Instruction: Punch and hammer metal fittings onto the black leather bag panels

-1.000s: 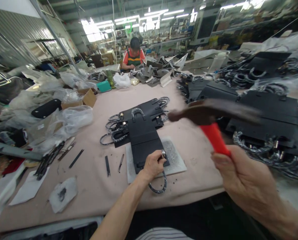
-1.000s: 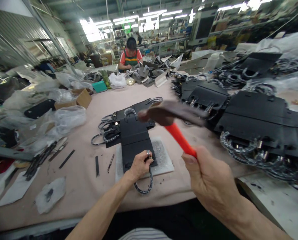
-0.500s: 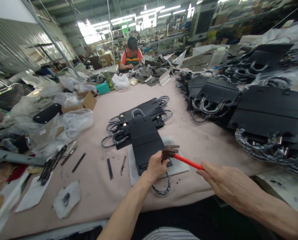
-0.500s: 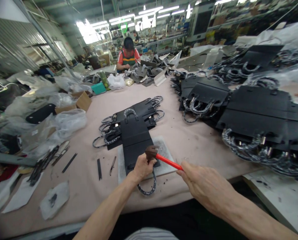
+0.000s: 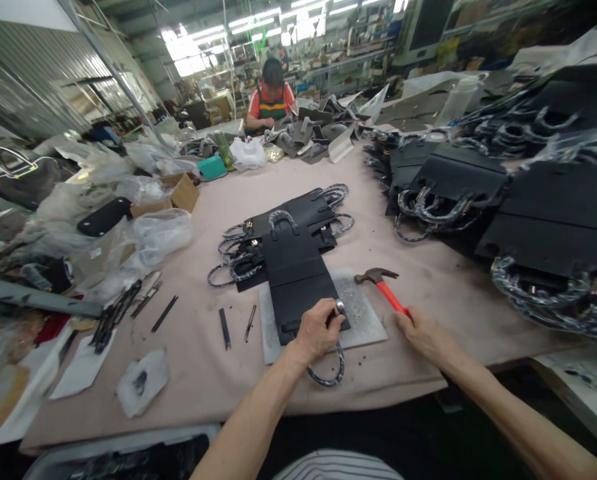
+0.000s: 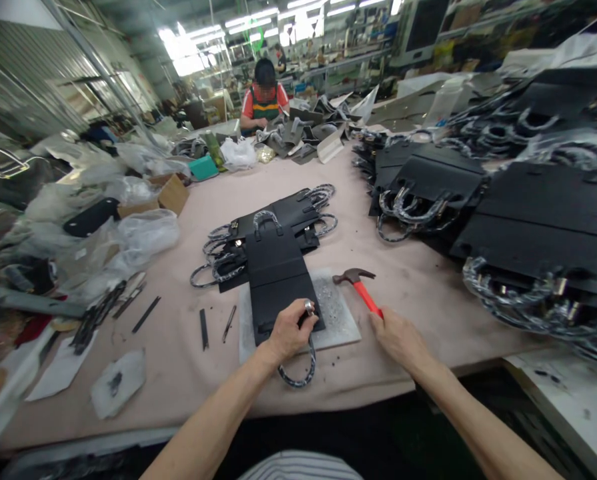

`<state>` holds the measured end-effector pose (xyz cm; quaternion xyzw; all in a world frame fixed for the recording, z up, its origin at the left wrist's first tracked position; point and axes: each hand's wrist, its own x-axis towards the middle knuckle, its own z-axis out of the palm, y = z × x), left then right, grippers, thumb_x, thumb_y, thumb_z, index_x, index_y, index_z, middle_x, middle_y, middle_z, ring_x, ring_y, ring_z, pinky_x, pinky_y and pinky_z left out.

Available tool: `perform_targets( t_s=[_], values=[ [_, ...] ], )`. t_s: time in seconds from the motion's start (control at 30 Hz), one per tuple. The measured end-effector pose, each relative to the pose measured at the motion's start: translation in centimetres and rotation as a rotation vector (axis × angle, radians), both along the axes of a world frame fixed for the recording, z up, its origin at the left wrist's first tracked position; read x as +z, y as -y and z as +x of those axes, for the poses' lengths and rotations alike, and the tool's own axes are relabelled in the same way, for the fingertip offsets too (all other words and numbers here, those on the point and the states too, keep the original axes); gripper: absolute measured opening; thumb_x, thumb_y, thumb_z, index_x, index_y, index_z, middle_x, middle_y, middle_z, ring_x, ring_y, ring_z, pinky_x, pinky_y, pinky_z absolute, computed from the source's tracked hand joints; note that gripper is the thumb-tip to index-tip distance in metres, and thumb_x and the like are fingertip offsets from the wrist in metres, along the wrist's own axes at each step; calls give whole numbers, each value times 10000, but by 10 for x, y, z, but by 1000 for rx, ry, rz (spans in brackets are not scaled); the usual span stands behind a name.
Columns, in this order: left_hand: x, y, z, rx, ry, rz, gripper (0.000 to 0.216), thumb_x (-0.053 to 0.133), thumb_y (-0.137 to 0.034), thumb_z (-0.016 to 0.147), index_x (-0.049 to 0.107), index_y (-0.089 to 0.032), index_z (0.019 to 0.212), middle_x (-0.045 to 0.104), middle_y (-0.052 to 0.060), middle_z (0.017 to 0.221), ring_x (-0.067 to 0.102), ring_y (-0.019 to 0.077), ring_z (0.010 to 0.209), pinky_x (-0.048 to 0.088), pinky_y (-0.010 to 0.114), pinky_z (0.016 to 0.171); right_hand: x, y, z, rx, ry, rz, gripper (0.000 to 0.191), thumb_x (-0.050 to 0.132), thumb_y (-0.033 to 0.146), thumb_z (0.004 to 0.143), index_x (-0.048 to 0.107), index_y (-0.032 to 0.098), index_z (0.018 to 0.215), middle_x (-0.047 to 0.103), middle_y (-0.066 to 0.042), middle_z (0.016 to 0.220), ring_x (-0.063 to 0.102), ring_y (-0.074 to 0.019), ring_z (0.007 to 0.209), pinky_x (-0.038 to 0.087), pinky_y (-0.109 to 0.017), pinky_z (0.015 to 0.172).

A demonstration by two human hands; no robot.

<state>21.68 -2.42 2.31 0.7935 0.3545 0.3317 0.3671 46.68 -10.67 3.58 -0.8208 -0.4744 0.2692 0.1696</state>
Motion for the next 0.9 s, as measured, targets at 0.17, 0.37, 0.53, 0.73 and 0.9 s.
perform_targets(
  t_s=[0.17,0.37,0.53,0.73,0.9],
  values=[
    [2,1,1,6,-36,-12,20,650,-200,934,638,-211,944,692,47,1002,655,201,940,536,311,884,-11,-25,-39,405,271,486,438,491,353,965,581,163,1350,585,-197,1412,544,-353,1299,448,-524,1062],
    [-2,4,1,33,8,-89,140,603,-129,919,666,-212,1013,721,66,1125,670,213,1075,528,348,1012,-45,-38,-80,549,-41,584,418,428,308,1008,574,201,1385,636,-150,1401,553,-305,1338,383,-570,1150],
    [0,-9,6,263,221,-397,115,610,-272,943,685,-185,951,752,70,982,716,201,936,579,353,908,-51,-33,-73,587,-12,502,499,494,336,988,511,225,1474,584,-147,1484,489,-321,1420,322,-619,1195],
    [31,-51,-31,517,719,-733,426,721,-553,848,594,-153,914,727,68,891,749,203,815,613,397,837,-38,-31,-80,586,53,487,527,528,248,946,506,218,1471,573,-130,1492,484,-310,1411,300,-612,1211],
    [38,-50,-122,685,134,-504,391,663,-534,845,631,-145,814,710,66,799,698,196,674,564,314,667,-39,-32,-80,613,65,481,422,528,238,947,609,227,1361,572,-115,1485,478,-314,1405,280,-628,1208]
  ],
)
